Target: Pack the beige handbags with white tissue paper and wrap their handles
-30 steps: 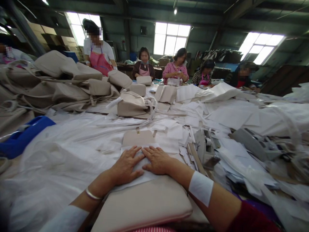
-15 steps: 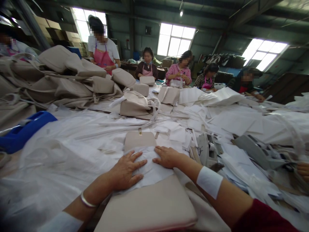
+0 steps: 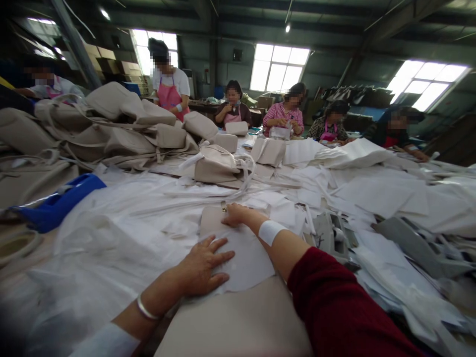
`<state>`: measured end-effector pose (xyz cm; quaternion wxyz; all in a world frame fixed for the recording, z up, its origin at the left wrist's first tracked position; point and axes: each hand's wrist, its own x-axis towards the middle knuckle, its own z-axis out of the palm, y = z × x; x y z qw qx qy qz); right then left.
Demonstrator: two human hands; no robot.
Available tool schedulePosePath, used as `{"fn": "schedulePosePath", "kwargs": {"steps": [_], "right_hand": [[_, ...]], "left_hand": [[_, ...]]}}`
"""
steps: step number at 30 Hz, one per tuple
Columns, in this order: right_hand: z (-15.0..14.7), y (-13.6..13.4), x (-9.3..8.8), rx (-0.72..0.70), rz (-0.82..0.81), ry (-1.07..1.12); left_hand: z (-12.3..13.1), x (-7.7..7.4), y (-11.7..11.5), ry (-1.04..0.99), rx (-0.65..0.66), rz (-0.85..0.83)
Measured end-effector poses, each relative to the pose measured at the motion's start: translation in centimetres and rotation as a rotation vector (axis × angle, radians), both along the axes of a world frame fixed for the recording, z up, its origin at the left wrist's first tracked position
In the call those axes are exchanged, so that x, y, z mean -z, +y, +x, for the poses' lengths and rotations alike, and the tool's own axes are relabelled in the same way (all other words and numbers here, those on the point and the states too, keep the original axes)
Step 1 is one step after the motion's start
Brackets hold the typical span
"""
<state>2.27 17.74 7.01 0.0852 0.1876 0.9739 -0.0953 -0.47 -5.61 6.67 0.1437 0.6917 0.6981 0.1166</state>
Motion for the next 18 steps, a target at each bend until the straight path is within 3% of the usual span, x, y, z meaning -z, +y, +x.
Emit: {"fn": "schedulePosePath", "kwargs": {"steps": [3,6,11,14,18], "right_hand": [[0.0,0.5,-1.7,0.104,0.032,0.047],[0.6,0.8,-4.6,0.121,0.029,0.089],[3.6,-1.2,-8.2,-0.078,-0.025,0.056],[5.8,-3.4,-8.4,-0.239,-0.04,0.128],[8.4,-5.5,-7.2,-0.296,-0.065,0.179]], "left_hand": [[-0.1,0.2,0.1,-0.008,0.001,-0.019],[-0.1,0.2,0.2,-0.021,0.005,-0.039],[0.0,-0.1,0.2,-0.023,0.007,-0.04],[0.1,-0.2,0.1,-0.026,0.002,-0.009],[0.2,-0.3,0.1,-0.033,0.029,0.051]]}}
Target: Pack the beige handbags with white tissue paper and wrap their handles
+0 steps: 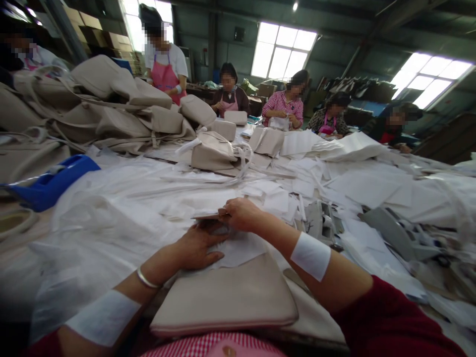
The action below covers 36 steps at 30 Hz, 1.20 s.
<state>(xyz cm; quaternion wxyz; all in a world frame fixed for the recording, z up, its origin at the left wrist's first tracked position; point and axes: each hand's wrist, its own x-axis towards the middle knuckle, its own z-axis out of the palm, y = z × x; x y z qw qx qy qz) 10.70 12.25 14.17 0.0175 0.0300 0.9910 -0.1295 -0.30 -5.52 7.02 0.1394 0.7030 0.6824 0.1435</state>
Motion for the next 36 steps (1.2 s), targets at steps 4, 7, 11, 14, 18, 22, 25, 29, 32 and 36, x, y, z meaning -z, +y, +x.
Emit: {"fn": "schedulePosePath", "kwargs": {"steps": [4,7,11,14,18,22,25,29,32,36], "right_hand": [[2.3,-0.1,1.9,0.166,-0.225,0.019],[3.5,0.1,2.8,0.304,-0.409,0.008],[4.8,-0.4,2.9,0.291,-0.459,0.009],[5.5,-1.3,2.8,0.238,-0.427,0.016],[6.4,-2.3,3.0,0.161,-0.313,0.01],[6.7,-2.9,3.1,0.071,-0.24,-0.08],[6.6,-2.9,3.1,0.1,-0.269,-0.125],[6.2,-2.4,3.3,0.142,-0.304,-0.122],[5.7,-1.9,3.5,0.166,-0.306,-0.148],[5.4,-1.4,3.7,0.255,-0.346,-0.167]], "left_hand": [[0.1,-0.4,-0.1,0.001,-0.016,-0.016],[0.1,-0.9,-0.3,0.022,-0.029,-0.031],[-0.2,-0.9,-1.1,-0.009,-0.019,0.083],[-0.2,-0.1,-2.0,-0.114,-0.151,0.231],[0.4,0.9,-3.3,-0.231,-0.533,0.324],[0.7,0.8,-4.5,-0.431,-0.749,0.022],[0.4,0.4,-5.3,-0.614,-0.747,-0.186],[0.1,0.6,-5.9,-0.772,-0.758,-0.25],[0.0,1.6,-6.0,-0.813,-0.747,-0.23],[0.3,2.8,-6.1,-0.948,-0.748,-0.189]]}}
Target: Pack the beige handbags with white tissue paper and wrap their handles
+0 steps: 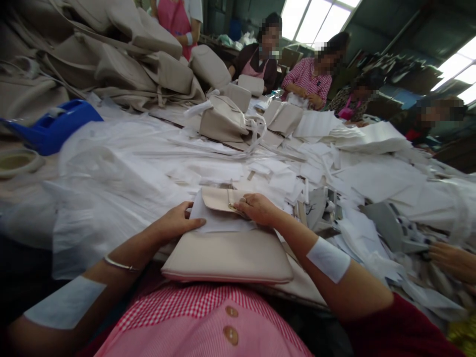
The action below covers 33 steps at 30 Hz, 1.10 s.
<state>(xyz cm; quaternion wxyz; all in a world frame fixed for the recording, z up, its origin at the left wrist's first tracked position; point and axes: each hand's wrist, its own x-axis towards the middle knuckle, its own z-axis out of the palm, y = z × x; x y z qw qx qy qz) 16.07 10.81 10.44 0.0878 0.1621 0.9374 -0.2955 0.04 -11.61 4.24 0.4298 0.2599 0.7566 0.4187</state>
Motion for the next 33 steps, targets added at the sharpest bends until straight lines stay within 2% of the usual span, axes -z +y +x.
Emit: {"fn": "schedulePosePath", "kwargs": {"steps": [3,8,13,15,18,22,24,28,33], "right_hand": [[0.2,-0.1,0.5,0.041,-0.033,0.03],[0.5,-0.3,1.1,0.032,-0.02,0.065],[0.7,-1.0,0.2,-0.042,0.017,0.045],[0.7,-1.8,-0.2,-0.119,0.079,0.023],[0.5,-3.4,-0.3,-0.243,0.264,-0.027],[0.8,-4.9,0.0,-0.335,0.455,-0.055],[1.2,-4.9,0.0,-0.316,0.457,0.004],[2.4,-4.2,-0.2,-0.17,0.415,0.113],[2.5,-3.2,-0.1,-0.259,0.278,0.212]], "left_hand": [[0.3,0.4,-0.2,-0.081,-0.032,0.065],[0.5,0.5,-0.3,-0.089,-0.059,0.069],[0.5,0.2,-0.5,-0.157,-0.103,0.117],[0.6,-0.2,-0.5,-0.191,-0.117,0.135],[0.9,-0.6,-0.5,-0.228,-0.119,0.167],[1.3,-0.7,-0.4,-0.202,-0.099,0.211],[1.4,-0.5,-0.5,-0.181,-0.1,0.23],[1.4,-0.4,-0.6,-0.17,-0.111,0.24],[1.4,-0.7,-0.6,-0.192,-0.125,0.226]]}}
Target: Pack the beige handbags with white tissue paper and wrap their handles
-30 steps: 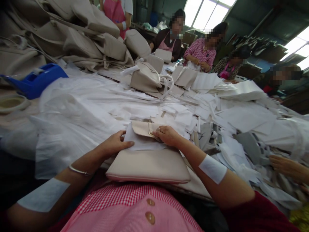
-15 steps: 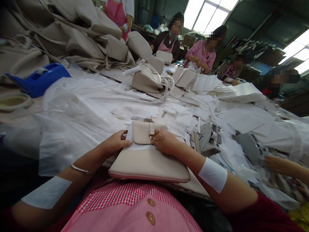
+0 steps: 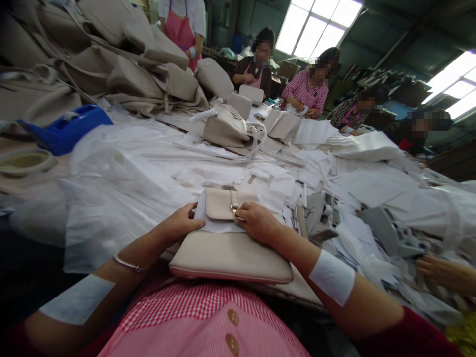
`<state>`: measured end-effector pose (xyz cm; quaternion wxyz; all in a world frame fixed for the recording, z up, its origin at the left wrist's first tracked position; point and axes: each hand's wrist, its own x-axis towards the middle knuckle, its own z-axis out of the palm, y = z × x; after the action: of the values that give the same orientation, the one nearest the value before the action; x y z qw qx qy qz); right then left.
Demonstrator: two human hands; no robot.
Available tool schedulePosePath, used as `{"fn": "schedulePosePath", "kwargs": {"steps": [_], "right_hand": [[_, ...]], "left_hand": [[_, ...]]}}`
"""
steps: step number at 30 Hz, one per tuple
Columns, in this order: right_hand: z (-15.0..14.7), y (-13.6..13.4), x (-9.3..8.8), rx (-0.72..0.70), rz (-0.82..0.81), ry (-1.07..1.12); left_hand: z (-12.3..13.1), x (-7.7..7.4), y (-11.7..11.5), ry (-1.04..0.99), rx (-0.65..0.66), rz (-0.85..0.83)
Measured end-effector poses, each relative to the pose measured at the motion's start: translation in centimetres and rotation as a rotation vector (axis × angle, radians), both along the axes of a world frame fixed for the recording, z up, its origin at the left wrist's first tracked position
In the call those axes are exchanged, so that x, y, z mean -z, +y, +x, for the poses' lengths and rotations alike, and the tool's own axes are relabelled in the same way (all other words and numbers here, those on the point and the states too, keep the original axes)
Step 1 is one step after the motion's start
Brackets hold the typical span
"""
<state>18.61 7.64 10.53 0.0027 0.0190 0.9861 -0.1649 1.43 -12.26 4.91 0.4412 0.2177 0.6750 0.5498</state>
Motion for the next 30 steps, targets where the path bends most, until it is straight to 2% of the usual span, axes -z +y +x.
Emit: {"fn": "schedulePosePath", "kwargs": {"steps": [6,10,21,26,30], "right_hand": [[-0.8,1.7,0.3,0.131,-0.298,-0.042],[-1.2,2.5,0.4,0.197,-0.393,-0.114],[-1.4,2.4,-0.2,0.174,-0.351,-0.163],[-1.5,2.4,-0.3,0.141,-0.329,-0.157],[-1.3,1.9,-0.1,0.17,-0.319,-0.152]], "left_hand": [[-0.1,0.1,0.2,-0.03,0.037,-0.014],[-0.1,0.2,0.2,-0.031,0.048,-0.015],[-0.3,0.8,0.1,-0.026,0.048,-0.004],[-0.3,0.6,0.2,-0.007,0.058,-0.022],[-0.2,0.3,0.2,0.009,0.058,-0.043]]}}
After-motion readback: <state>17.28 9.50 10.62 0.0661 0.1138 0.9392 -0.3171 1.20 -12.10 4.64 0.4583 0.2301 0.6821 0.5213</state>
